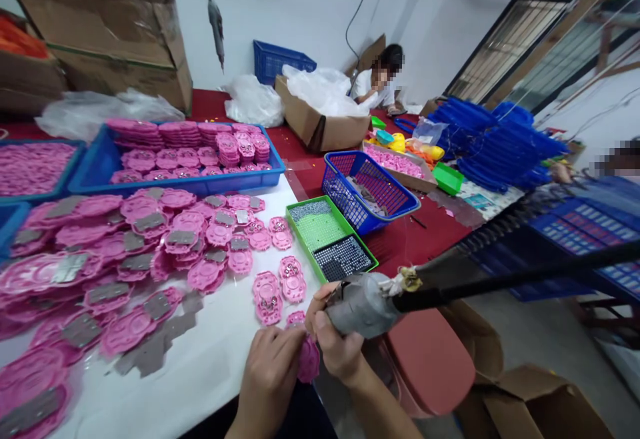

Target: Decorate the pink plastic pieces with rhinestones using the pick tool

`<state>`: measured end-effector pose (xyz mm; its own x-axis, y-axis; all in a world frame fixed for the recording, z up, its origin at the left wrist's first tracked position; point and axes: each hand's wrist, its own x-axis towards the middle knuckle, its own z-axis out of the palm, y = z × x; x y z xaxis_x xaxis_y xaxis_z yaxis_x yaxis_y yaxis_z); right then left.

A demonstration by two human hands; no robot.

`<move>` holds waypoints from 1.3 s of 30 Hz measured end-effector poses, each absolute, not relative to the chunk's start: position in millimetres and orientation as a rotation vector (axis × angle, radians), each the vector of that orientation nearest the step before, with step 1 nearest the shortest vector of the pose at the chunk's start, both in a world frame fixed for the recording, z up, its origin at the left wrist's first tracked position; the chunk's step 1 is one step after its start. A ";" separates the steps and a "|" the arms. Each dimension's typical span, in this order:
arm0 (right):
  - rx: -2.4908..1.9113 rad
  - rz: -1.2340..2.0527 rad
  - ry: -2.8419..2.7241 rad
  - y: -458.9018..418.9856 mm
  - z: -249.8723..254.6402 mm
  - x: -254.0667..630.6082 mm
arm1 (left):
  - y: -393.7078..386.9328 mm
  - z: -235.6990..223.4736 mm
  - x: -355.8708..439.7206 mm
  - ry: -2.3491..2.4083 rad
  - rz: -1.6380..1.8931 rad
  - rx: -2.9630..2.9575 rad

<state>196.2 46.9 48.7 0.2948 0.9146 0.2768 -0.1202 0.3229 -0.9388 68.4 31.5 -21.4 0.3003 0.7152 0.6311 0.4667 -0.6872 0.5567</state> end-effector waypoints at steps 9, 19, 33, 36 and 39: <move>-0.995 0.868 -0.973 54.4 56.9 189.3 | 31.3 -30.8 73.1 1.099 1.393 2.279; -0.907 0.818 -0.966 56.3 65.2 192.1 | 41.1 -48.3 74.5 1.002 1.470 2.152; -0.904 0.864 -0.932 55.6 59.3 190.6 | 40.8 -48.3 73.4 1.033 1.479 2.229; -0.906 0.852 -0.951 54.4 57.4 190.3 | 40.9 -48.4 74.3 1.036 1.477 2.234; -0.912 0.849 -0.958 55.0 57.5 189.9 | 41.0 -47.6 74.8 1.035 1.501 2.222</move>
